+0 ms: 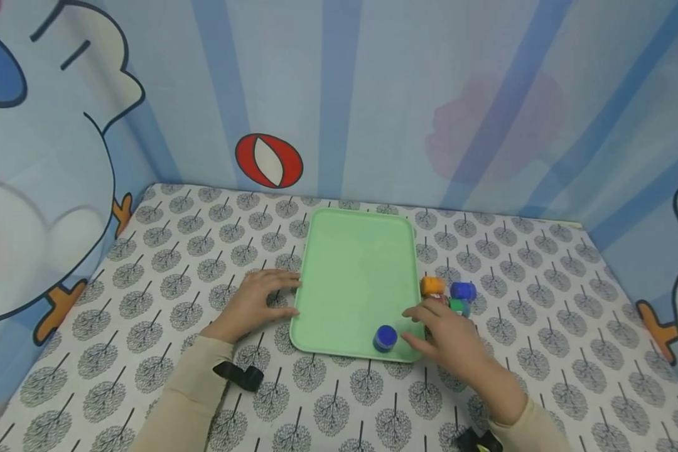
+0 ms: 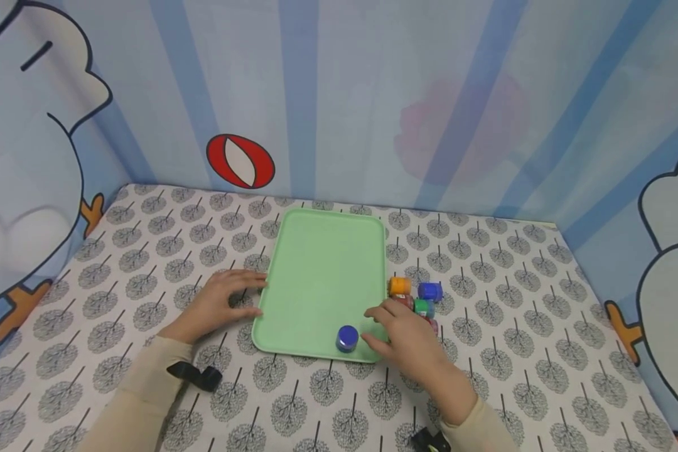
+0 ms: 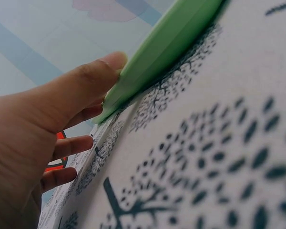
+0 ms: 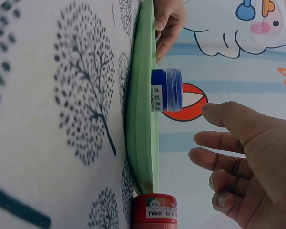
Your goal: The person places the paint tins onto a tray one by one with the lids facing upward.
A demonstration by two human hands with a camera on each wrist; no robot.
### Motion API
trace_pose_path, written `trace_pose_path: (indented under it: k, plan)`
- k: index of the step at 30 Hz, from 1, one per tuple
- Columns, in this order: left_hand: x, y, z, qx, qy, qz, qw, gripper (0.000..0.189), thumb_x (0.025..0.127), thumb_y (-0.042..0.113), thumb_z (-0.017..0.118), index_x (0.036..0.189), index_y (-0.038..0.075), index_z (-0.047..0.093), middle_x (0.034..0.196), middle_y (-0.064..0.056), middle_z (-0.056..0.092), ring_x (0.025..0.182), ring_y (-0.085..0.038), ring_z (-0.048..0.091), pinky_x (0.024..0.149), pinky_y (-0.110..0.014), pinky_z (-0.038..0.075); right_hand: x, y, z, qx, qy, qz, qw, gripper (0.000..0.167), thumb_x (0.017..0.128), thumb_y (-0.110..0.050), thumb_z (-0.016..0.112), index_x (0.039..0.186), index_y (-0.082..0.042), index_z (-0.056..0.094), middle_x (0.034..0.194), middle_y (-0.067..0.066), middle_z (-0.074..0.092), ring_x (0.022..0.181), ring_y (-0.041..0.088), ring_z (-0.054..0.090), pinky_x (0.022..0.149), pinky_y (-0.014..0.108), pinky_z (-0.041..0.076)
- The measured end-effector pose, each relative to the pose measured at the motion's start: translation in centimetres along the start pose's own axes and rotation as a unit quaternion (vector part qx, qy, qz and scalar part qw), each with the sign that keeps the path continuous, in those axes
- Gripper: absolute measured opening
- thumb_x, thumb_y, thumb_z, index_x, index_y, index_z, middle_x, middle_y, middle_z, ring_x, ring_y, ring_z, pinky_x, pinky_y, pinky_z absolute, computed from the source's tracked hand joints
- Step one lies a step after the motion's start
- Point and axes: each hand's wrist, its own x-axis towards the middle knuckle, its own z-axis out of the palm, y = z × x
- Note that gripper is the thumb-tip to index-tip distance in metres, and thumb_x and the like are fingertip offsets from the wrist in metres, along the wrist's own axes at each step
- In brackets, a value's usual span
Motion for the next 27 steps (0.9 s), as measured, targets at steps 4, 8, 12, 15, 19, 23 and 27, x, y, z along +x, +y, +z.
trace_pose_path:
  k: [4, 8, 12, 15, 19, 23, 27]
  plan:
    - [0.0, -0.2, -0.2, -0.003, -0.011, -0.009, 0.9999, 0.056, 0.078, 0.04, 0.077, 0.128, 0.02, 0.063, 0.14, 0.0, 0.056, 0.134, -0.028, 0.046, 0.113, -0.056, 0.031, 0.0, 0.4, -0.1, 0.012, 0.002, 0.002, 0.9999, 0.03, 0.08, -0.024, 0.077, 0.104, -0.008, 0.069, 0.088, -0.001, 0.061, 0.07, 0.006, 0.053, 0.059, 0.018, 0.049]
    - [-0.3, -0.2, 0.0, -0.004, -0.016, -0.013, 0.9998, 0.057, 0.077, 0.041, 0.077, 0.128, 0.02, 0.062, 0.141, 0.0, 0.056, 0.134, -0.03, 0.046, 0.114, -0.058, 0.029, -0.3, 0.8, -0.1, 0.005, 0.006, 0.008, 0.9999, 0.029, 0.079, -0.024, 0.078, 0.102, -0.008, 0.07, 0.086, -0.001, 0.061, 0.071, 0.006, 0.052, 0.06, 0.02, 0.05]
    - [-0.5, -0.1, 0.3, -0.006, -0.014, -0.011, 0.9998, 0.057, 0.076, 0.04, 0.077, 0.128, 0.02, 0.063, 0.14, -0.001, 0.056, 0.133, -0.03, 0.047, 0.114, -0.058, 0.03, -0.9, 1.1, -0.1, -0.005, 0.015, 0.018, 0.9997, 0.029, 0.079, -0.024, 0.078, 0.102, -0.008, 0.07, 0.091, -0.001, 0.064, 0.077, 0.008, 0.056, 0.068, 0.028, 0.055]
    - [-0.5, -0.1, 0.4, -0.007, -0.015, -0.013, 0.9998, 0.057, 0.076, 0.041, 0.077, 0.128, 0.02, 0.063, 0.14, 0.001, 0.056, 0.133, -0.029, 0.047, 0.115, -0.057, 0.029, -1.2, 1.6, -0.1, 0.001, 0.027, 0.014, 0.9995, 0.028, 0.079, -0.022, 0.078, 0.102, -0.008, 0.07, 0.099, 0.004, 0.068, 0.087, 0.016, 0.062, 0.077, 0.036, 0.058]
    - [-0.4, -0.1, 0.4, -0.008, -0.015, -0.015, 0.9997, 0.058, 0.076, 0.042, 0.077, 0.128, 0.021, 0.062, 0.141, 0.002, 0.056, 0.134, -0.027, 0.046, 0.116, -0.056, 0.029, -1.5, 2.4, -0.1, 0.009, 0.039, 0.013, 0.9991, 0.026, 0.079, -0.02, 0.078, 0.102, -0.009, 0.07, 0.108, 0.009, 0.07, 0.093, 0.021, 0.063, 0.081, 0.039, 0.057]
    - [-0.2, -0.1, 0.2, -0.008, -0.01, -0.013, 0.9998, 0.057, 0.076, 0.041, 0.077, 0.128, 0.02, 0.063, 0.14, 0.002, 0.056, 0.134, -0.027, 0.046, 0.116, -0.055, 0.029, -1.5, 3.1, -0.1, -0.002, 0.051, 0.015, 0.9986, 0.027, 0.076, -0.019, 0.079, 0.1, -0.011, 0.071, 0.102, 0.005, 0.072, 0.088, 0.017, 0.06, 0.077, 0.036, 0.054]
    - [-0.1, 0.0, 0.0, -0.01, -0.006, -0.01, 0.9999, 0.057, 0.076, 0.04, 0.078, 0.127, 0.02, 0.063, 0.14, 0.001, 0.056, 0.133, -0.028, 0.047, 0.115, -0.055, 0.029, -1.5, 3.5, -0.3, -0.015, 0.063, 0.017, 0.9978, 0.03, 0.073, -0.02, 0.082, 0.1, -0.012, 0.071, 0.098, 0.003, 0.072, 0.085, 0.015, 0.057, 0.073, 0.034, 0.05]
